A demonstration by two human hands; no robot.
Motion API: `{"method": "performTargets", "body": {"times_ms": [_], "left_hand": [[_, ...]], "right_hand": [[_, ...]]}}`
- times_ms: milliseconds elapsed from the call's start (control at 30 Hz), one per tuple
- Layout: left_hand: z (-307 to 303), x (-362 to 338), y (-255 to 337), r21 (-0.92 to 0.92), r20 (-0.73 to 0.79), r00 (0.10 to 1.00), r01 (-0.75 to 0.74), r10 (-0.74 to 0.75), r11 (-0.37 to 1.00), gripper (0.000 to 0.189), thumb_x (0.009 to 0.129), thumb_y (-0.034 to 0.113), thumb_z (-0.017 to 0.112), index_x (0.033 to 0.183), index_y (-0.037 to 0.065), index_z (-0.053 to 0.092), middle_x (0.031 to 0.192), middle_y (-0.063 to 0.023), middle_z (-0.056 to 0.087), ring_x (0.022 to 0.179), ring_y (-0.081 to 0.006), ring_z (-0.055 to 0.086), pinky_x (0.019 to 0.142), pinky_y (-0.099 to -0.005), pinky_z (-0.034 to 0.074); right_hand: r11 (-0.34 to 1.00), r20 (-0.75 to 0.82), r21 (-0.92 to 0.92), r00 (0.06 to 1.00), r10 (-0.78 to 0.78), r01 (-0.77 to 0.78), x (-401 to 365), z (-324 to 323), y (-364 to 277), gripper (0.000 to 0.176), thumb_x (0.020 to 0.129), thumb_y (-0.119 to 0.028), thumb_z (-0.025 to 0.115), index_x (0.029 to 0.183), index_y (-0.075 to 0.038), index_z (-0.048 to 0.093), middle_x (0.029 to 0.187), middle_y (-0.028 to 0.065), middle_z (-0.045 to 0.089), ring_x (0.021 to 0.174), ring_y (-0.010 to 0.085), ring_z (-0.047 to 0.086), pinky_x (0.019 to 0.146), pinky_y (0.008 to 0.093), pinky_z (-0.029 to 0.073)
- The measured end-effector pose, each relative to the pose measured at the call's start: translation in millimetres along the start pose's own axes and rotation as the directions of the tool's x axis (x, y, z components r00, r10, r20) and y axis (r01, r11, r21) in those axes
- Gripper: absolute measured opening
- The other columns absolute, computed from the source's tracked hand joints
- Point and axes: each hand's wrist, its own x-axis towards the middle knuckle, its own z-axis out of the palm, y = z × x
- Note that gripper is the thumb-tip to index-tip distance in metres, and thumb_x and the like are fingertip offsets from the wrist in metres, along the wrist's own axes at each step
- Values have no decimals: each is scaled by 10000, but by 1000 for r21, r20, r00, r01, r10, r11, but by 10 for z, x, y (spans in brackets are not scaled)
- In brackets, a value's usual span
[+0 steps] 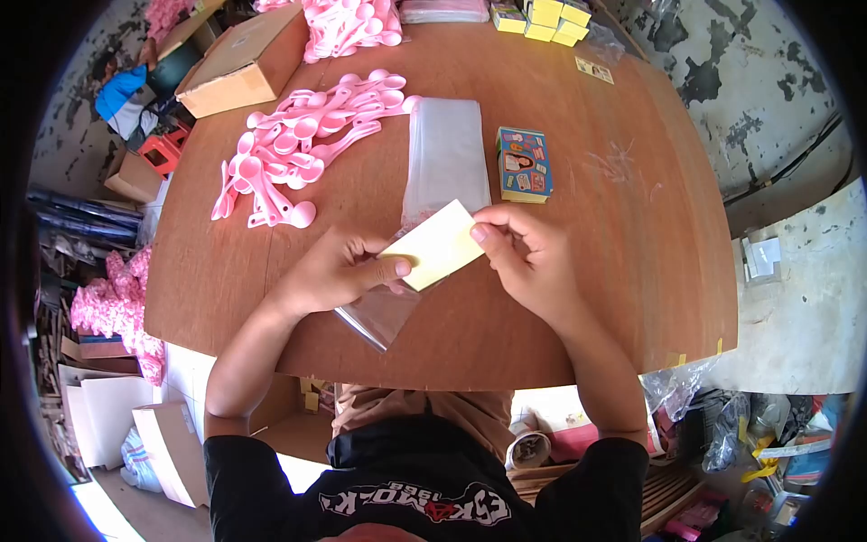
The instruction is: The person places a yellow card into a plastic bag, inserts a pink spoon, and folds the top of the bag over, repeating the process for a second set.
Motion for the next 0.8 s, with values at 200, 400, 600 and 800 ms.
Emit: {"method": "performTargets", "body": {"times_ms": [200,400,600,800], "left_hand": [[34,-4,-42,-27,80,997,25,-23,999,282,934,227,658,993,-45,708,802,-42,706,726,-38,587,632,-240,482],[34,-2,-39,21,15,1000,-2,2,1000,306,931,263,666,1015,-28,712,792,-16,694,744,-18,548,639,-236,467],[37,6,-61,-19,39,999,10,-9,1000,296,941,265,652,1021,-12,715,789,-12,695,737,-18,546,633,-243,470],[25,14,-47,-8,31,999,-15,16,1000,305,964,265,616,1057,-12,707,783,-20,698,742,-22,563,651,-232,485]], "right_hand": [[982,-53,187,998,43,-32,-30,139,-84,111,929,-76,637,976,22,661,768,33,652,598,34,537,531,192,413],[991,111,133,994,-18,3,-53,125,1,120,905,-79,664,997,-9,697,845,27,651,655,42,554,559,210,439],[989,224,62,963,-148,138,-12,175,-66,154,856,-74,704,1004,-32,708,971,56,663,701,67,586,569,214,455],[996,319,66,944,-84,66,-39,208,-130,252,829,-70,722,1078,-44,691,1014,52,680,634,73,598,539,218,473]]}}
